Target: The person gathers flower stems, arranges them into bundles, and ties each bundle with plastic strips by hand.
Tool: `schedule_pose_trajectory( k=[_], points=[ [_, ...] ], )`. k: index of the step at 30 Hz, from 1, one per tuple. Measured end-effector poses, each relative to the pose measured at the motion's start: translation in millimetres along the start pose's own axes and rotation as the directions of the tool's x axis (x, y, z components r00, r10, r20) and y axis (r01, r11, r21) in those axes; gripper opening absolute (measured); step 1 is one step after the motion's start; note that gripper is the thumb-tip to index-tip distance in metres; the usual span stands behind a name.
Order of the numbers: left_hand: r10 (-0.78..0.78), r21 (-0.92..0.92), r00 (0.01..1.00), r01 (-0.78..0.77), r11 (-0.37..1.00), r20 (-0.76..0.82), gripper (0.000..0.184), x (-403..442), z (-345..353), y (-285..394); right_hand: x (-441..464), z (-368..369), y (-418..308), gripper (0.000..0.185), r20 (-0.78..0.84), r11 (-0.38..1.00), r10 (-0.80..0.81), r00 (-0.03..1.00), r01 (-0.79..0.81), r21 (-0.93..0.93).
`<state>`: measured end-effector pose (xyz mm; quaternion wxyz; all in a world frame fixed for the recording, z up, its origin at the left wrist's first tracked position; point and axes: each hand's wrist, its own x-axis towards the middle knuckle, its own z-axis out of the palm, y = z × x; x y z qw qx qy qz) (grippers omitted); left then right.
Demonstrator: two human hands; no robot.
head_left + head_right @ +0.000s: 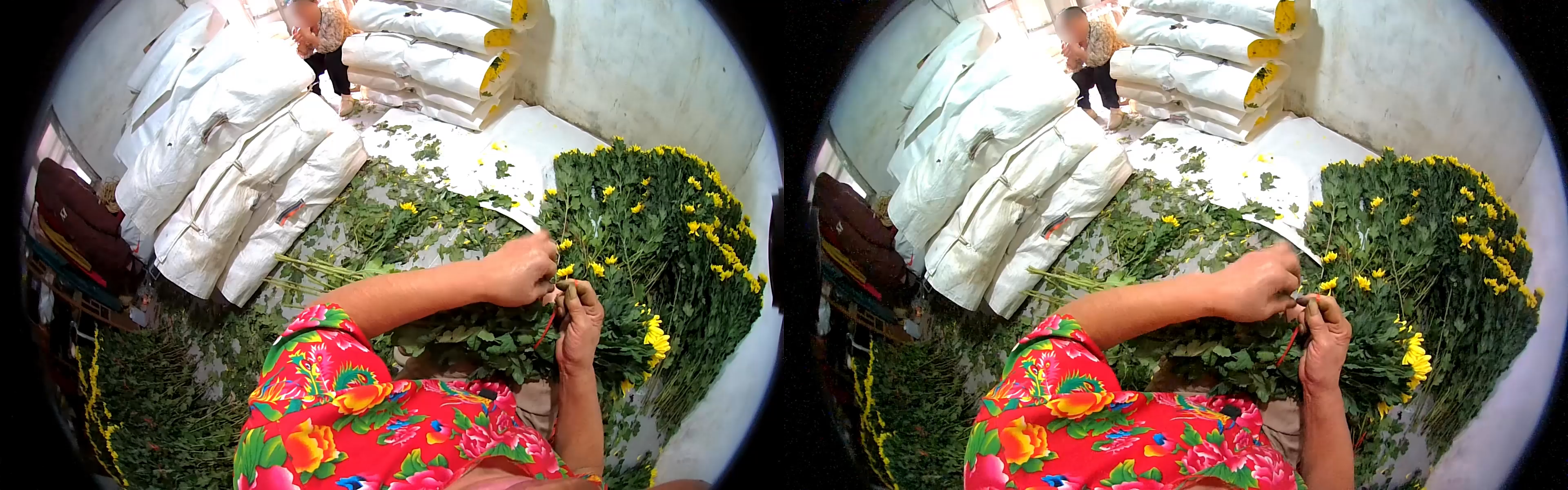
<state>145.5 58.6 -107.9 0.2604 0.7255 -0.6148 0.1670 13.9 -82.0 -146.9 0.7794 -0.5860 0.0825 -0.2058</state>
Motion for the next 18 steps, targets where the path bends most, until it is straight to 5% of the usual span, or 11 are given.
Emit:
schedule_pose_trajectory(
  k=[1, 2, 3, 6, 9, 10, 11, 12, 13, 15, 18],
  points=[
    [-0.279, -0.293, 0.921, 0.356, 0.887, 0.274, 0.021, -1.4, 0.1, 3.4, 0.3, 0.7, -0.1, 0.012, -0.012, 1.0, -0.006, 1.0, 0.006, 0.01],
    [-0.404, -0.431, 0.705, 0.69, 0.582, 0.583, 0.023, -2.3, 0.6, 6.0, 0.2, 0.5, -0.2, 0.012, -0.012, 1.0, -0.004, 1.0, 0.004, 0.009],
    [-0.403, -0.43, 0.705, 0.69, 0.583, 0.584, 0.023, -5.4, 6.8, 3.1, 0.6, 0.2, 0.0, 0.012, -0.014, 1.0, -0.019, 1.0, 0.02, 0.011],
    [-0.257, -0.815, 0.786, 0.579, -0.01, 0.562, 0.022, -24.7, 40.0, -15.0, 0.3, -3.5, 0.3, 0.012, -0.004, 1.0, -0.018, 1.0, 0.018, 0.007],
    [-0.251, -0.773, 0.739, 0.631, -0.071, 0.626, 0.022, -28.0, 47.3, -15.4, 1.5, -3.8, -1.7, 0.012, -0.017, 0.999, 0.048, 0.999, -0.048, 0.022],
    [-0.268, -0.777, 0.764, 0.624, 0.079, 0.586, 0.025, -32.1, 60.4, -21.8, 1.7, -2.9, -4.8, 0.012, -0.006, 0.999, 0.034, 0.999, -0.034, -0.001],
    [-0.219, -0.767, 0.859, 0.512, 0.387, 0.463, 0.025, -39.7, 75.2, -31.4, 1.0, -0.2, -10.2, 0.013, 0.027, 0.998, 0.046, 0.999, -0.047, 0.037],
    [-0.183, -0.752, 0.866, 0.496, 0.434, 0.466, 0.025, -36.4, 69.3, -31.4, 0.4, 5.6, -18.7, 0.014, 0.033, 0.996, 0.071, 0.997, -0.073, 0.051],
    [-0.201, -0.784, 0.867, 0.499, 0.369, 0.457, 0.025, -35.7, 69.8, -27.6, 0.6, -1.3, -17.1, 0.014, 0.046, 0.997, 0.077, 0.996, -0.078, 0.015],
    [-0.378, -0.687, 0.707, 0.695, 0.212, 0.598, 0.028, -29.2, 54.1, -14.4, 4.2, -4.8, -17.6, 0.016, 0.068, 0.994, 0.102, 0.992, -0.104, 0.026],
    [-0.335, -0.726, 0.684, 0.687, 0.0, 0.648, 0.031, -29.5, 38.6, -3.5, 10.2, -13.9, -11.6, 0.015, 0.137, 0.988, 0.097, 0.986, -0.112, 0.109]
  ],
)
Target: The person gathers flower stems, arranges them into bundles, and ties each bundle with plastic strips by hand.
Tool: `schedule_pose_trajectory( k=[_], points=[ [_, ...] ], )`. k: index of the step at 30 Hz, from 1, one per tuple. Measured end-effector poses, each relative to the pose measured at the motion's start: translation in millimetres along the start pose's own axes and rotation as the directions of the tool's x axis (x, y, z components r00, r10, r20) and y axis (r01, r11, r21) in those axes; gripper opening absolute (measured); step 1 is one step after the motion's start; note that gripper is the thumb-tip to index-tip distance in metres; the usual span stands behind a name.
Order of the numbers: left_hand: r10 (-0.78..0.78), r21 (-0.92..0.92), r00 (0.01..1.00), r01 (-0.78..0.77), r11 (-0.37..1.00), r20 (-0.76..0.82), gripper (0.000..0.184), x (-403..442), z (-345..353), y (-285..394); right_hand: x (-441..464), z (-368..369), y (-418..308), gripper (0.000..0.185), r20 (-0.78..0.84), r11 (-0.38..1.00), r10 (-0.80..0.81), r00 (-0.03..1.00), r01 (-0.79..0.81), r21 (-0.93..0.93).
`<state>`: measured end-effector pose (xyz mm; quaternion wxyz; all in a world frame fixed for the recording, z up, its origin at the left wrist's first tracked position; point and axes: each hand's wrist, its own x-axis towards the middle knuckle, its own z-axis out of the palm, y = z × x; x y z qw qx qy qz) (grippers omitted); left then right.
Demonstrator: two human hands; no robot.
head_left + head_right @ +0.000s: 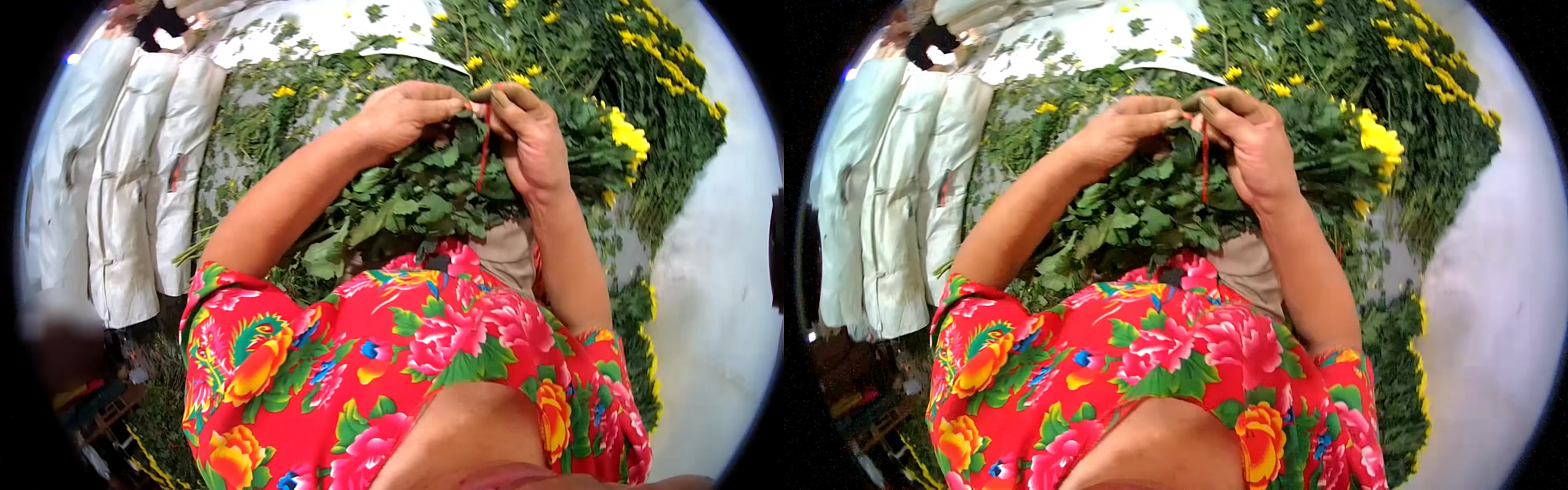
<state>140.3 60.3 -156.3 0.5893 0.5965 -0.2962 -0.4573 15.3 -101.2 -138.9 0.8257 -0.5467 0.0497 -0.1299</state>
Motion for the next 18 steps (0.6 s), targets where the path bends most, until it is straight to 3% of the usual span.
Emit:
schedule_pose_trajectory(
  k=[1, 3, 6, 9, 11, 13, 14, 16, 18],
  points=[
    [0.02, -0.108, 0.997, -0.012, 0.994, 0.073, 0.033, -0.5, -1.1, -0.6, 1.6, -2.0, 2.1, 0.014, 0.045, 0.999, -0.022, 0.999, 0.02, 0.047],
    [0.025, -0.116, 0.993, -0.011, 0.993, 0.116, 0.028, -0.3, -4.1, -0.6, 1.8, -0.1, 1.1, 0.013, 0.016, 1.0, -0.012, 1.0, 0.012, 0.022],
    [0.088, 0.15, 0.993, -0.098, 0.984, 0.075, 0.022, -0.1, -0.1, -1.4, 2.2, 3.1, 2.1, 0.012, -0.02, 0.999, 0.008, 1.0, -0.009, -0.052],
    [0.11, 0.122, 0.994, -0.112, 0.986, 0.026, 0.022, -1.3, 10.9, -3.4, 2.9, 11.1, -3.2, 0.012, -0.015, 0.99, 0.042, 0.999, -0.044, -0.135],
    [0.124, 0.084, 0.992, -0.126, 0.989, 0.027, 0.022, -2.2, 12.9, 0.3, 4.9, 11.3, -4.5, 0.012, -0.018, 0.976, 0.057, 0.998, -0.06, -0.209],
    [-0.011, -0.05, 0.999, 0.009, 0.999, -0.04, 0.023, -1.0, 4.3, -2.6, 5.6, 8.1, -6.7, 0.012, -0.018, 0.977, 0.066, 0.998, -0.068, -0.205],
    [-0.07, -0.23, 0.997, 0.061, 0.971, -0.032, 0.023, -4.8, 3.9, 2.6, 7.1, 1.3, -7.2, 0.012, 0.021, 0.996, 0.059, 0.998, -0.057, -0.069],
    [-0.061, -0.246, 0.995, 0.04, 0.968, -0.078, 0.022, -3.1, 4.7, -0.8, 6.1, -5.2, -8.5, 0.013, 0.074, 0.993, 0.008, 0.997, -0.017, 0.114],
    [-0.056, -0.238, 0.991, 0.025, 0.971, -0.123, 0.021, -2.5, 8.0, -2.9, 3.3, -3.3, -8.1, 0.013, 0.08, 0.999, 0.025, 0.996, -0.029, 0.038]
  ],
)
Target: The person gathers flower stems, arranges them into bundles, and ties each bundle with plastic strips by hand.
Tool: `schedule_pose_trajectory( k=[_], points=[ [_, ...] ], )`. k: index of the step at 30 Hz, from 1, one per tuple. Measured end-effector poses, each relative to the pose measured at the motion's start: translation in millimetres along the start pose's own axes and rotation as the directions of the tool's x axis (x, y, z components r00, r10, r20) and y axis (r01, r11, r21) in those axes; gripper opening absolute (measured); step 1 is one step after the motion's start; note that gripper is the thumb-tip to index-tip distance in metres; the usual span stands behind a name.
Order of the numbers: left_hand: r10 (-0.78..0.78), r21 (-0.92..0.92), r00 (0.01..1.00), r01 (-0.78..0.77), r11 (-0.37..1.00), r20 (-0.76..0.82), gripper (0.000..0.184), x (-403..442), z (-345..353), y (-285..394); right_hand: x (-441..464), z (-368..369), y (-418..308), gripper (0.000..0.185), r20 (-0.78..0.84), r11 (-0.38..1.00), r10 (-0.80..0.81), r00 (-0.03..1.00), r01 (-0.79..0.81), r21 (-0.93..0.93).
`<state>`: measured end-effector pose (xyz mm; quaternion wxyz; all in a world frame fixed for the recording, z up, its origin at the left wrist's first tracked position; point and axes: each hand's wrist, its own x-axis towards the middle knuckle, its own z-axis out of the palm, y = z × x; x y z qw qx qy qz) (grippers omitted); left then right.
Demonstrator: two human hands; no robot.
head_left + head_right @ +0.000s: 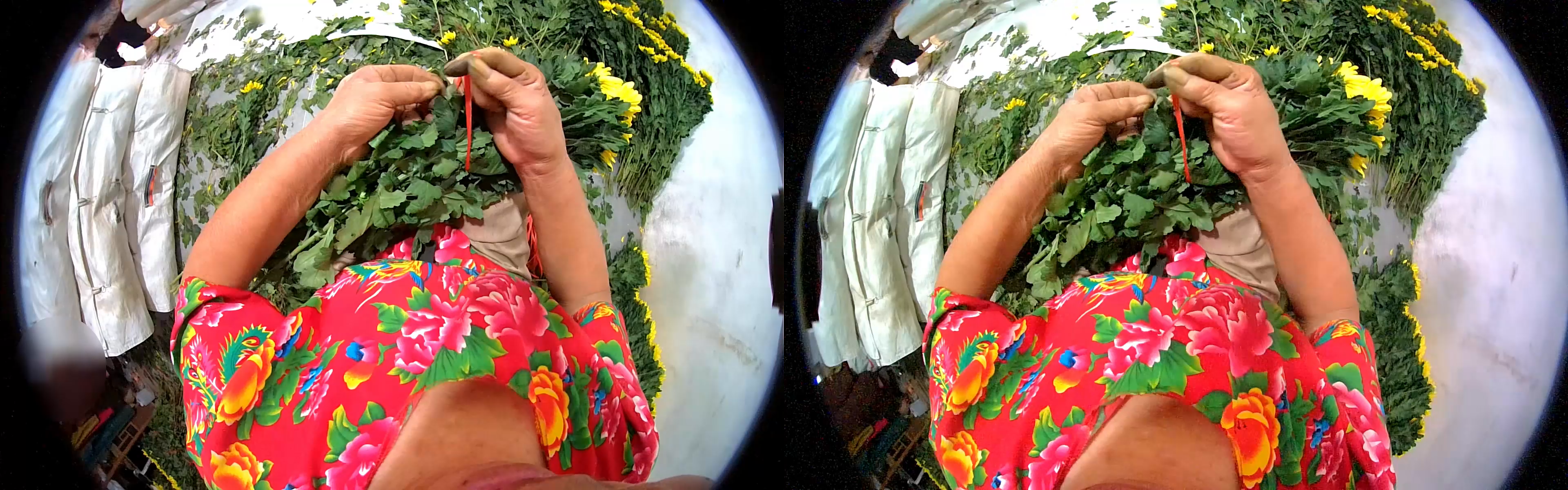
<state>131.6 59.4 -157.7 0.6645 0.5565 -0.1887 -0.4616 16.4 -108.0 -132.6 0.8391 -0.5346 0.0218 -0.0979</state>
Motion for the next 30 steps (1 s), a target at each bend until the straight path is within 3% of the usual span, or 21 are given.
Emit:
schedule_pose_trajectory(
  k=[6, 8, 10, 15, 17, 19, 21, 22, 23, 26, 27, 30],
  points=[
    [0.066, 0.424, 0.99, -0.111, 0.899, 0.121, 0.028, -2.7, 6.1, -1.0, 1.2, 11.5, 6.7, 0.013, -0.067, 0.975, -0.05, 0.997, 0.035, -0.218],
    [0.096, 0.443, 0.989, -0.137, 0.886, 0.113, 0.03, 2.8, 2.5, -9.5, 4.3, 10.7, 12.8, 0.013, -0.034, 0.962, -0.081, 0.996, 0.069, -0.264],
    [0.133, 0.346, 0.985, -0.163, 0.924, 0.108, 0.036, 3.2, 3.5, -14.3, 7.2, 8.9, 13.2, 0.011, 0.045, 0.93, -0.116, 0.992, 0.125, -0.347],
    [0.17, 0.426, 0.985, -0.167, 0.889, 0.029, 0.036, 2.0, -0.7, -15.9, 11.1, 1.4, 9.8, 0.011, -0.017, 0.948, -0.203, 0.979, 0.192, -0.254],
    [0.11, 0.419, 0.991, -0.13, 0.899, 0.072, 0.015, -0.3, 0.1, -10.1, 9.8, -0.9, 3.9, 0.014, -0.176, 0.993, -0.109, 0.978, 0.114, 0.018],
    [0.105, 0.432, 0.994, -0.107, 0.895, 0.029, 0.015, -5.0, 2.6, -7.1, 5.1, 0.9, -6.3, 0.016, -0.168, 0.993, -0.11, 0.98, 0.113, 0.014],
    [0.101, 0.446, 0.995, -0.085, 0.891, -0.012, 0.016, -7.0, 4.1, -7.7, -9.6, 11.4, -24.2, 0.017, -0.167, 0.879, -0.087, 0.982, -0.003, -0.476],
    [0.156, 0.404, 0.988, -0.14, 0.904, -0.005, 0.019, -7.6, 4.3, -9.6, -12.4, 15.9, -20.6, 0.022, -0.108, 0.805, -0.261, 0.959, 0.154, -0.573],
    [0.208, 0.361, 0.978, -0.194, 0.912, -0.002, 0.025, -8.3, 4.1, -11.9, -18.7, 20.5, -23.1, 0.022, -0.109, 0.806, -0.259, 0.96, 0.152, -0.572],
    [0.234, 0.377, 0.972, -0.222, 0.899, 0.016, 0.022, -5.2, 0.5, -13.7, -32.2, 34.3, -30.6, 0.03, -0.103, 0.614, -0.162, 0.981, 0.018, -0.789],
    [0.234, 0.377, 0.972, -0.223, 0.899, 0.016, 0.022, -4.6, -0.1, -14.8, -28.8, 25.2, -17.7, 0.03, -0.034, 0.589, -0.22, 0.975, 0.104, -0.801],
    [0.21, 0.328, 0.977, -0.211, 0.921, 0.038, 0.022, -3.2, 0.3, -15.4, -21.2, 10.0, 5.2, 0.024, 0.004, 0.663, -0.23, 0.973, 0.16, -0.731]
  ],
)
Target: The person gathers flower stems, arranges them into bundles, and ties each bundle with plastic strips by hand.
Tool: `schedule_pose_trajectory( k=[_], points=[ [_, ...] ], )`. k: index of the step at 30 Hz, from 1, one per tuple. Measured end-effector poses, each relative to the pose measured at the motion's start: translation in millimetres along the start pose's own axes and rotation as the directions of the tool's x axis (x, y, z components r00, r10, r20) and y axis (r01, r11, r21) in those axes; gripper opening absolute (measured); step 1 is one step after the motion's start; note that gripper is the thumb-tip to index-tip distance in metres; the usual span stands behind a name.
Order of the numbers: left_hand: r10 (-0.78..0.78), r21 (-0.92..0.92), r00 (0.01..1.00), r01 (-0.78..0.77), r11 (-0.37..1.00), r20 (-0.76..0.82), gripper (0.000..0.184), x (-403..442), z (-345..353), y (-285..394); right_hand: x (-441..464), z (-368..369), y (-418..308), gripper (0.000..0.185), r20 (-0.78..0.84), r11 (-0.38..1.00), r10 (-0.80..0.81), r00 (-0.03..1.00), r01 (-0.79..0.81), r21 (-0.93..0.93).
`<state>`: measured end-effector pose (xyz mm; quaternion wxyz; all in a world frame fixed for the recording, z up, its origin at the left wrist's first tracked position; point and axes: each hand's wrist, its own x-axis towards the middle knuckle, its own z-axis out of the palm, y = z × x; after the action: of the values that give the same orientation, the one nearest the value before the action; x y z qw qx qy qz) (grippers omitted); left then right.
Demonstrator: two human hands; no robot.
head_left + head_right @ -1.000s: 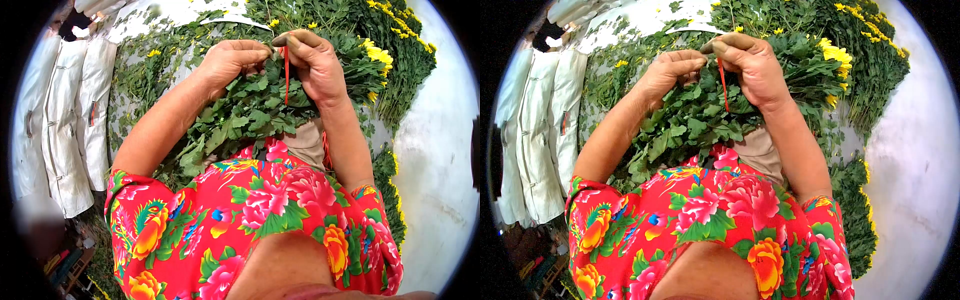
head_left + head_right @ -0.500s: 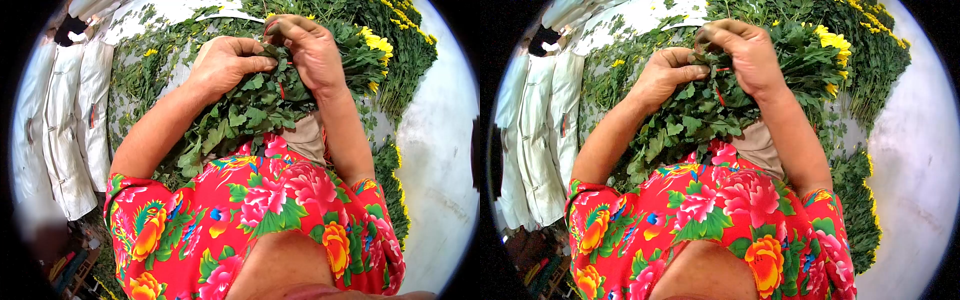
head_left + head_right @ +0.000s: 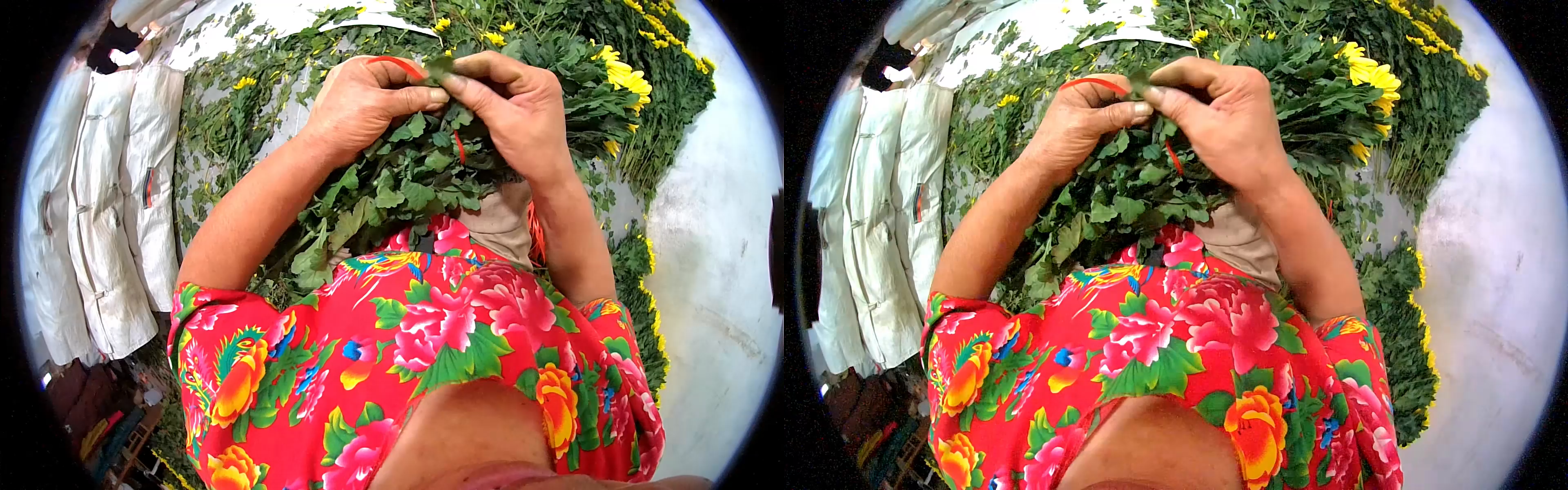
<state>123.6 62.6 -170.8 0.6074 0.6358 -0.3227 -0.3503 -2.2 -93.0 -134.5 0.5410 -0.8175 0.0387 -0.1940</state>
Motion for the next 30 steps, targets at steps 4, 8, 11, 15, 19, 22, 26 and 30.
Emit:
schedule_pose_trajectory(
  k=[4, 8, 11, 15, 19, 22, 26, 30],
  points=[
    [-0.057, -0.136, 0.997, 0.063, 0.989, 0.044, 0.023, 0.9, -4.6, 0.4, -1.1, -3.7, 3.0, 0.015, -0.029, 0.902, 0.147, 0.989, -0.122, 0.413],
    [-0.095, -0.035, 0.995, 0.096, 0.995, 0.017, 0.023, 1.6, -4.7, 1.9, -5.3, -33.4, 0.0, 0.011, 0.338, 0.896, 0.037, 0.94, -0.18, 0.405],
    [-0.1, -0.041, 0.995, 0.101, 0.994, 0.007, 0.022, -2.5, -2.7, 7.5, -0.8, -42.5, -2.3, 0.019, 0.426, 0.911, -0.106, 0.898, -0.084, 0.404],
    [-0.066, -0.113, 0.998, 0.064, 0.992, -0.021, 0.021, -8.2, 1.4, 12.1, -2.9, -26.1, -11.3, 0.022, 0.161, 0.979, 0.083, 0.983, -0.111, 0.169],
    [-0.016, -0.077, 0.998, 0.011, 0.997, -0.064, 0.019, -8.4, 1.2, 9.9, -1.4, -12.2, -7.4, 0.029, 0.143, 0.927, -0.246, 0.959, 0.276, -0.253],
    [-0.002, -0.192, 1.0, 0.001, 0.981, -0.004, 0.018, -7.3, -2.0, 11.2, -0.6, -9.7, -8.1, 0.013, 0.101, 0.915, -0.171, 0.98, 0.196, -0.353],
    [-0.078, -0.199, 0.995, 0.088, 0.976, 0.061, 0.016, -1.9, -6.7, 11.2, 0.0, -17.1, -1.9, 0.011, 0.096, 0.972, -0.141, 0.985, 0.157, -0.177],
    [-0.142, -0.195, 0.985, 0.159, 0.968, 0.098, 0.016, 1.6, -6.8, 14.1, -5.3, -17.7, 2.0, 0.011, 0.033, 0.994, -0.107, 0.994, 0.108, -0.036]
  ],
)
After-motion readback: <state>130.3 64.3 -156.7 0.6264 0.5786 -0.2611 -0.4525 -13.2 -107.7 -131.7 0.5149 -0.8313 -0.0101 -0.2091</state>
